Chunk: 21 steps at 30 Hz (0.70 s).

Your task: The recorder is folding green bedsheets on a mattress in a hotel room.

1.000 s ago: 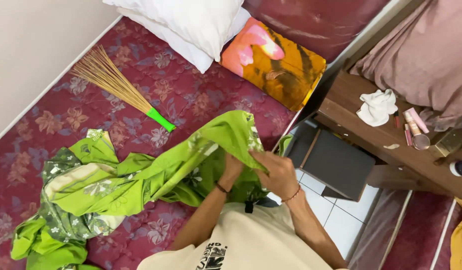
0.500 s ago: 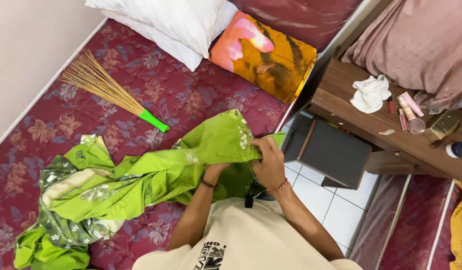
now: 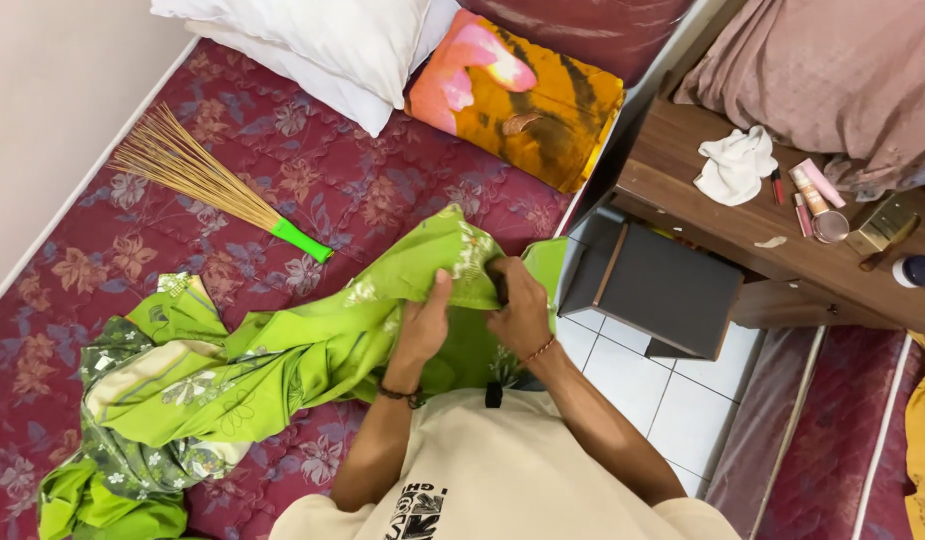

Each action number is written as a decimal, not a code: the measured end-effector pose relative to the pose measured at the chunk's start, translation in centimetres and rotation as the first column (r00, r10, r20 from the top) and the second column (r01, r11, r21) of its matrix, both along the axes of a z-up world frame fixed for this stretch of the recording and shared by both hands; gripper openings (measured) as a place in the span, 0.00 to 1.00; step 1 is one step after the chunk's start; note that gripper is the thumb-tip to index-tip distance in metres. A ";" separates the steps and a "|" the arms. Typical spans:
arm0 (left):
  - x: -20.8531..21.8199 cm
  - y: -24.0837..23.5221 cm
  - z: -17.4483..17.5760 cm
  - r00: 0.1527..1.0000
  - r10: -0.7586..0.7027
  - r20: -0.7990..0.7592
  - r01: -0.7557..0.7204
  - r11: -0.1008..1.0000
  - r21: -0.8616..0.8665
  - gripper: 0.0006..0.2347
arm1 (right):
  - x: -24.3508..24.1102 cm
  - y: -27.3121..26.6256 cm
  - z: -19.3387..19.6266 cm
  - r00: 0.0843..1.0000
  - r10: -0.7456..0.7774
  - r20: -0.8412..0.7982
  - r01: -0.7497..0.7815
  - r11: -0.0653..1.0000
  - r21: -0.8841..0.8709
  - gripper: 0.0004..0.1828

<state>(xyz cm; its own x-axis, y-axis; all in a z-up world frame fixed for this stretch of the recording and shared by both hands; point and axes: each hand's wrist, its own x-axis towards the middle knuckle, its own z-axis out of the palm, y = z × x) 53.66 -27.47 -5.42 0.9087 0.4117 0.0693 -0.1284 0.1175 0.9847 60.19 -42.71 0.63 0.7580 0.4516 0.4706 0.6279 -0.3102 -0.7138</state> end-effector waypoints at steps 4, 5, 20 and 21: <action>-0.5 3.0 2.0 0.999 -0.010 0.031 0.023 0.897 -0.441 0.22 | 1.9 -0.9 0.1 0.982 0.135 0.129 -0.122 0.986 -0.110 0.22; -0.7 3.9 2.7 0.994 -0.006 0.109 0.056 0.884 -0.464 0.22 | 2.1 -1.1 1.0 0.979 0.198 0.049 -0.184 0.962 -0.202 0.19; -3.3 11.7 14.0 0.840 0.113 0.531 0.147 0.894 -0.424 0.26 | 1.1 -2.5 3.1 0.777 0.571 -0.263 -0.627 0.735 -0.257 0.14; -3.7 12.3 14.1 0.803 0.112 0.586 0.173 0.896 -0.408 0.25 | 0.5 -2.3 4.4 0.731 0.423 -0.536 -0.636 0.708 -0.308 0.17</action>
<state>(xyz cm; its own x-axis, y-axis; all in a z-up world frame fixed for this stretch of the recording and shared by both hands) 49.96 -15.20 8.65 0.7610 0.5006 0.4126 -0.6448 0.5132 0.5665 60.72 -45.02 5.07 0.3839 0.9064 -0.1763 0.4779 -0.3584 -0.8020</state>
